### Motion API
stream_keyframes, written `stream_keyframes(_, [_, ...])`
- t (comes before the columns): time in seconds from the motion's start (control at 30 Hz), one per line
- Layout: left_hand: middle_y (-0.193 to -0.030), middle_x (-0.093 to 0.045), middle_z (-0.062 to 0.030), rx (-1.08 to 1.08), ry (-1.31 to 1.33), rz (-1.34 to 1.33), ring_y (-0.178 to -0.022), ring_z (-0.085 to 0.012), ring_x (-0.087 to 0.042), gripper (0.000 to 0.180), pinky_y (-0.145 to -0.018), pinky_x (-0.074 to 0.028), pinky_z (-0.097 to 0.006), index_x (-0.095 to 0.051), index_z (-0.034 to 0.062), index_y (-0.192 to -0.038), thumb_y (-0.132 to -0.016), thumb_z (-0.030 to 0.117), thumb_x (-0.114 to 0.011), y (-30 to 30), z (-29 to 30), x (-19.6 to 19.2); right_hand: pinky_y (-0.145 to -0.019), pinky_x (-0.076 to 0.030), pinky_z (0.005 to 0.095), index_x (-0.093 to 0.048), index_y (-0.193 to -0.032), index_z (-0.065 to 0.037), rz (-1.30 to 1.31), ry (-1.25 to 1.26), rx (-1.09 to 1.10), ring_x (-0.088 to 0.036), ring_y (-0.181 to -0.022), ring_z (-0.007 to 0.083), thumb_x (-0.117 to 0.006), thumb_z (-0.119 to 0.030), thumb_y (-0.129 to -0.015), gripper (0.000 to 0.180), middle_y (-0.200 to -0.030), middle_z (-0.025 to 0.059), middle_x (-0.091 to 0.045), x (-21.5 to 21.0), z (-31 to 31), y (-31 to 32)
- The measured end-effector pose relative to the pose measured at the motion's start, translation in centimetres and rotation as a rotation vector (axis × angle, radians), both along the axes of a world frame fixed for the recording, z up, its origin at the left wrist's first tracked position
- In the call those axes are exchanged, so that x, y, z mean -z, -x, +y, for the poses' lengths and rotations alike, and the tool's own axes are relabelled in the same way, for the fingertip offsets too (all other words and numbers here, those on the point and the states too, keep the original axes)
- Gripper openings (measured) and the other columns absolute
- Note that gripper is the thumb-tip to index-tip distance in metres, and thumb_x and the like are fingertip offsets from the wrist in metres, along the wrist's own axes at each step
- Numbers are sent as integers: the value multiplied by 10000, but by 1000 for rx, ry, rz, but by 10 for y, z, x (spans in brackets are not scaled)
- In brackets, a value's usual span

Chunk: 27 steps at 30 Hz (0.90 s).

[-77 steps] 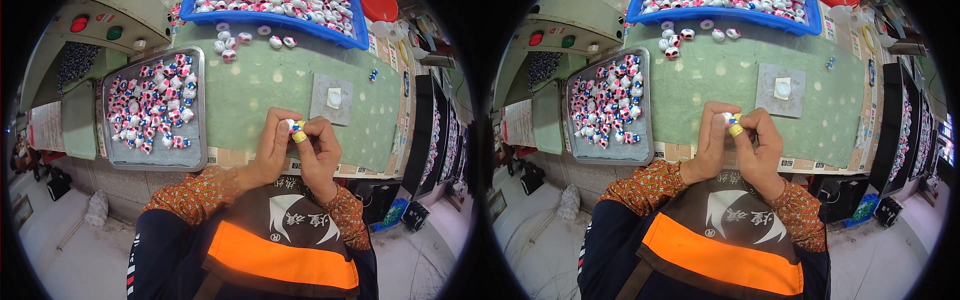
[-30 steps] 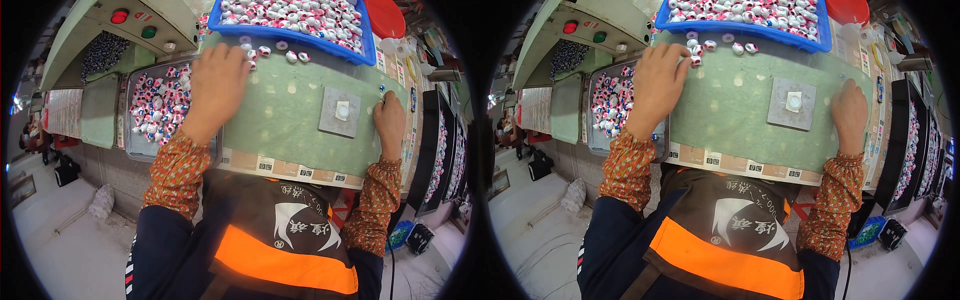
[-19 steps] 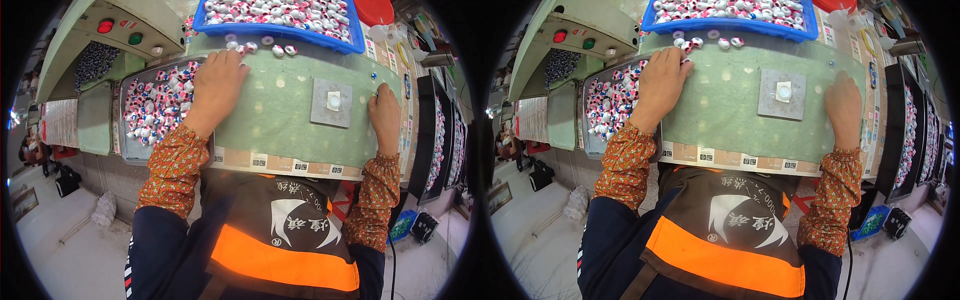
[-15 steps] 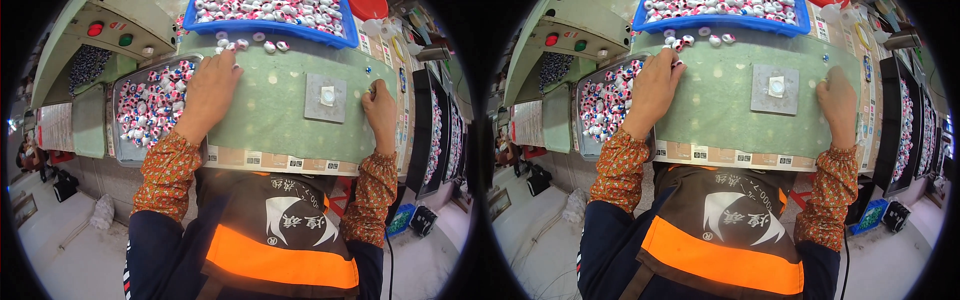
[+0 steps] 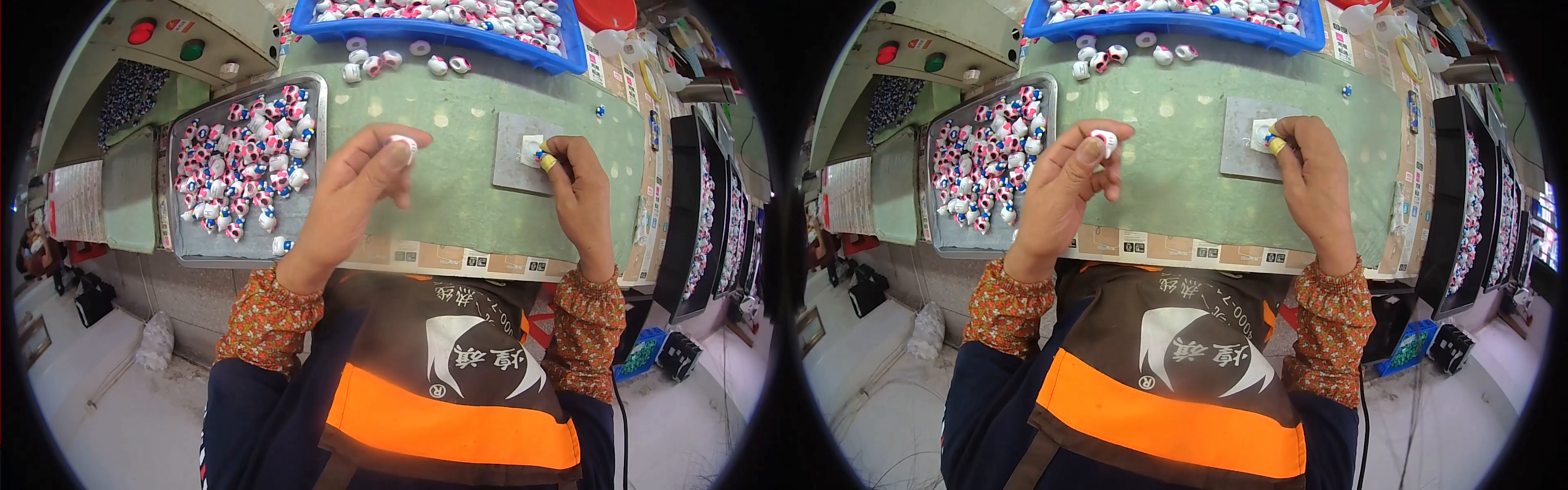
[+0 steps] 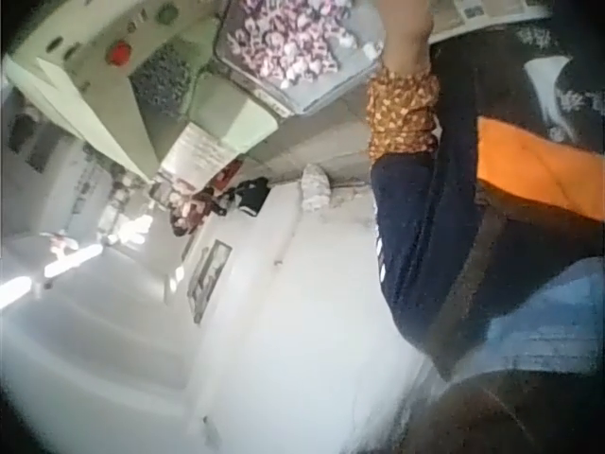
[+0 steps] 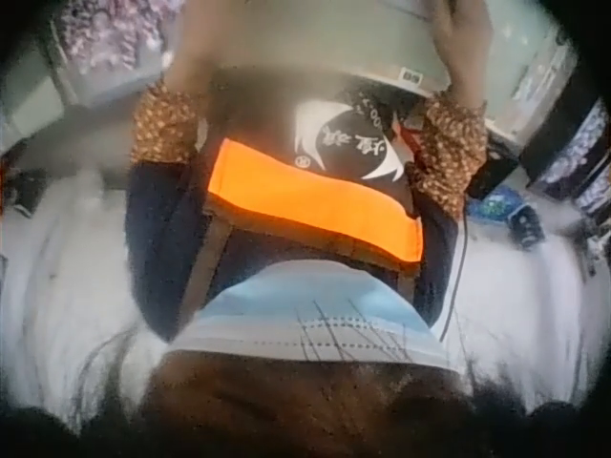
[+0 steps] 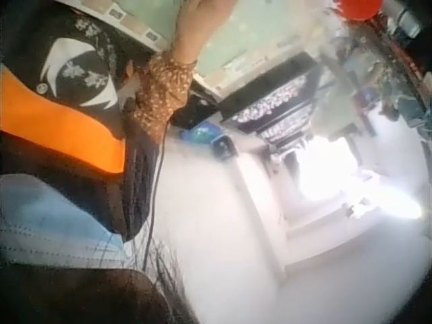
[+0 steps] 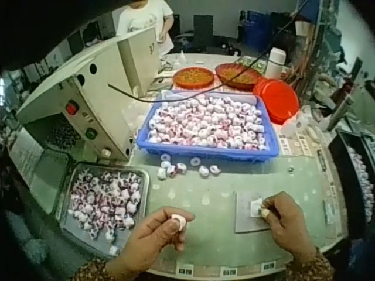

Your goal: The person assembles small plastic toy parts by hand at a factory workbench, using a magnifying glass to aid in the precise assembly.

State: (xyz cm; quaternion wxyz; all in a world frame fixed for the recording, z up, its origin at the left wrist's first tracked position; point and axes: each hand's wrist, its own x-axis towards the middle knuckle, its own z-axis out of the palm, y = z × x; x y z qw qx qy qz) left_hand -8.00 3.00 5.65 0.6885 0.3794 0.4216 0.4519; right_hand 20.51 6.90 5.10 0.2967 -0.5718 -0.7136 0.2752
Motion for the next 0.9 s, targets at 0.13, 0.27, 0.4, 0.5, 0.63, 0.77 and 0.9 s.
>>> stream_keyframes(0.13, [-963, -580, -12, -9, 64, -119, -813, -81, -569, 348, -685, -521, -232, -523, 38, -1319, -1059, 265, -478, -15, -13, 6, -755, -464, 390, -589, -993, 0, -194, -111, -71, -558, -829, 308, -597, 29, -864, 132, -902, 139, -574, 2, 4, 4])
stream_keyframes(0.27, [-922, -530, 14, -38, 158, -253, -803, -67, -534, 374, -677, -507, -226, -511, 65, -1339, -1066, 313, -448, -31, -20, 15, -777, -447, 426, -582, -985, 0, -322, -225, -115, -548, -890, 348, -590, 42, -841, 150, -914, 153, -565, 0, 4, 14])
stream_keyframes(0.4, [-903, -493, 25, 15, 227, -352, -770, -54, -482, 408, -644, -453, -216, -495, 75, -1360, -1072, 354, -417, -38, -18, 35, -763, -457, 418, -580, -993, 5, -335, -210, -129, -553, -866, 345, -580, 41, -847, 150, -921, 153, -564, 1, 7, 10])
stream_keyframes(0.5, [-911, -485, 21, 23, 260, -451, -761, -55, -446, 413, -628, -402, -221, -482, 89, -1360, -1076, 376, -396, -45, -17, 42, -715, -461, 340, -586, -1020, -1, -160, -105, -43, -558, -783, 228, -581, 25, -881, 141, -904, 94, -582, 0, -1, 11])
stream_keyframes(0.63, [-929, -491, 15, -41, 234, -532, -805, -74, -449, 354, -660, -405, -244, -489, 102, -1290, -1073, 370, -409, -53, -23, 47, -683, -431, 253, -595, -1046, -7, 251, 128, 1, -501, -743, 98, -586, 2, -915, 132, -903, 23, -583, -5, -23, 30])
stream_keyframes(0.77, [-954, -481, -17, -49, 237, -598, -810, -103, -457, 290, -691, -428, -250, -461, 108, -1237, -1074, 345, -423, -61, -27, 54, -687, -412, 215, -600, -1046, -4, 543, 219, -46, -467, -763, 51, -608, -26, -922, 126, -912, -8, -578, 3, -44, 56])
stream_keyframes(0.9, [-973, -497, -22, -62, 211, -538, -827, -102, -471, 303, -706, -434, -248, -459, 108, -1242, -1072, 358, -429, -64, -29, 52, -829, -429, 227, -563, -1092, 12, 485, 236, -98, -529, -902, 78, -593, -39, -964, 141, -993, 16, -576, 0, -51, 61])
